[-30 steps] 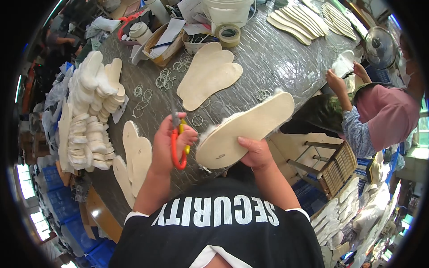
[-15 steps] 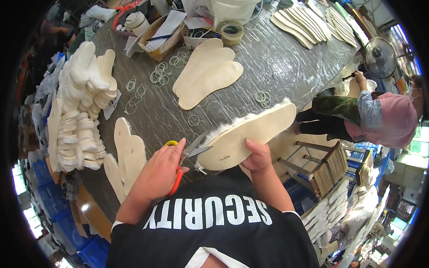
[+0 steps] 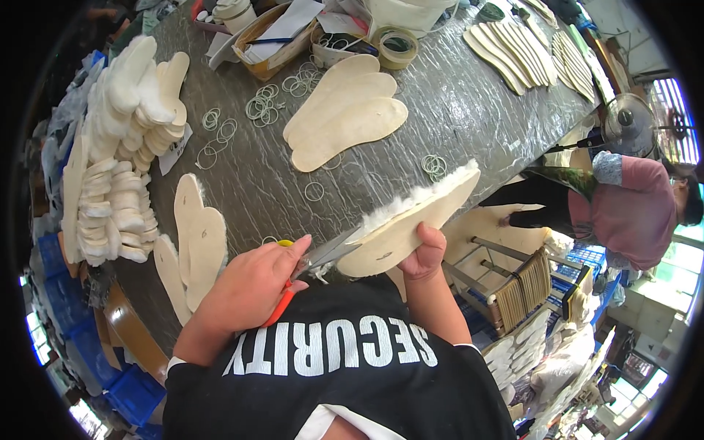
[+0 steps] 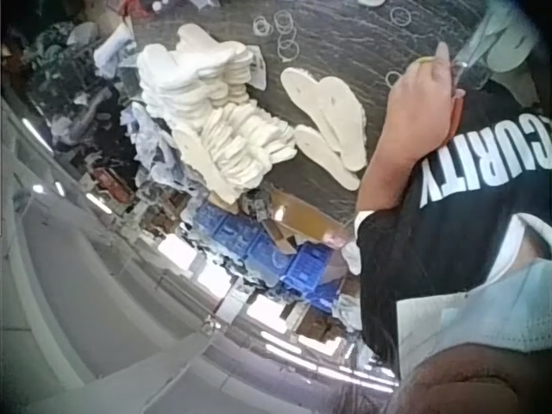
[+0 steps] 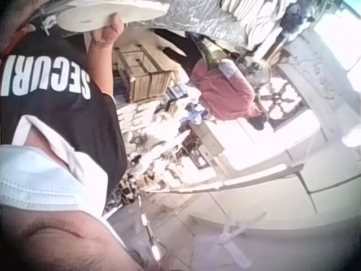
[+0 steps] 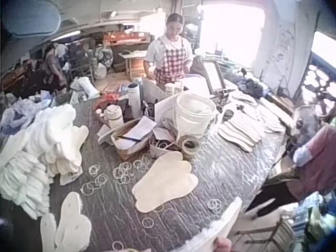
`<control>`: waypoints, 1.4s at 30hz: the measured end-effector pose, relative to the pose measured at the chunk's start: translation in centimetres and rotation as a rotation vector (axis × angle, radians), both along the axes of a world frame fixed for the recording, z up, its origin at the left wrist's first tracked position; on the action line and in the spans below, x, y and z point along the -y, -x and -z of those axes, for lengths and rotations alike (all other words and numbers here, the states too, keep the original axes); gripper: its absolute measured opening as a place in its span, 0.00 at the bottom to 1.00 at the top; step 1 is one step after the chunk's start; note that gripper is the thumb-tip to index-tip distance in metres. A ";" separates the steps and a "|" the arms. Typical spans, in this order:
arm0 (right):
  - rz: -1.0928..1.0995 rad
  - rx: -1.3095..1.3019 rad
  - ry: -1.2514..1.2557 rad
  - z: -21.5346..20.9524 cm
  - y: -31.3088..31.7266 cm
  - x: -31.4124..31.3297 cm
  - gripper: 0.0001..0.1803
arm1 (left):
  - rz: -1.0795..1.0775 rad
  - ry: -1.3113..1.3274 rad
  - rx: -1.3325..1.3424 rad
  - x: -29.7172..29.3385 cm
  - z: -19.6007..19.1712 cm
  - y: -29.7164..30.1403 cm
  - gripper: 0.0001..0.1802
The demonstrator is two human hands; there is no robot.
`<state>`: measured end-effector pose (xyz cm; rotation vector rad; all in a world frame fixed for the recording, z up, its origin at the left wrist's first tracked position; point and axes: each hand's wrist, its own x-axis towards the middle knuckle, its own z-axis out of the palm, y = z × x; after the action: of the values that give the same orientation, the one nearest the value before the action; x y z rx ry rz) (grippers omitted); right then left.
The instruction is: Trimming the excess white furry lining from shoe insoles using red-handled scissors.
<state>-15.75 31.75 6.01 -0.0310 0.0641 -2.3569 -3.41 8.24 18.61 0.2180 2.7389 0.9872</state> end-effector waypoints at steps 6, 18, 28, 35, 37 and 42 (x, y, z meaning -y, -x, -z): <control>-0.043 -0.098 -0.174 -0.8 -0.1 0.4 0.32 | -0.310 -0.586 0.006 -1.5 1.9 1.0 0.30; -0.130 -0.222 -0.361 -4.0 -2.8 4.6 0.44 | -0.498 -1.056 -0.069 -4.4 4.0 3.9 0.31; 0.062 0.030 -0.270 -3.5 -1.7 2.9 0.26 | -0.117 -0.004 -0.186 -2.2 1.6 1.0 0.30; 0.044 0.003 -0.280 -4.3 -2.2 3.1 0.26 | -0.118 0.096 -0.133 -2.6 1.4 0.2 0.27; 0.054 -0.028 -0.291 -4.3 -2.4 2.9 0.26 | -0.107 0.079 -0.123 -2.7 1.1 0.3 0.26; 0.041 -0.048 -0.288 -4.3 -2.5 2.9 0.25 | -0.085 0.054 -0.094 -2.8 1.0 0.2 0.26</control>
<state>-13.26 28.85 10.29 0.0547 0.4302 -2.3653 -3.61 11.03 17.65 0.1432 2.8773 0.9458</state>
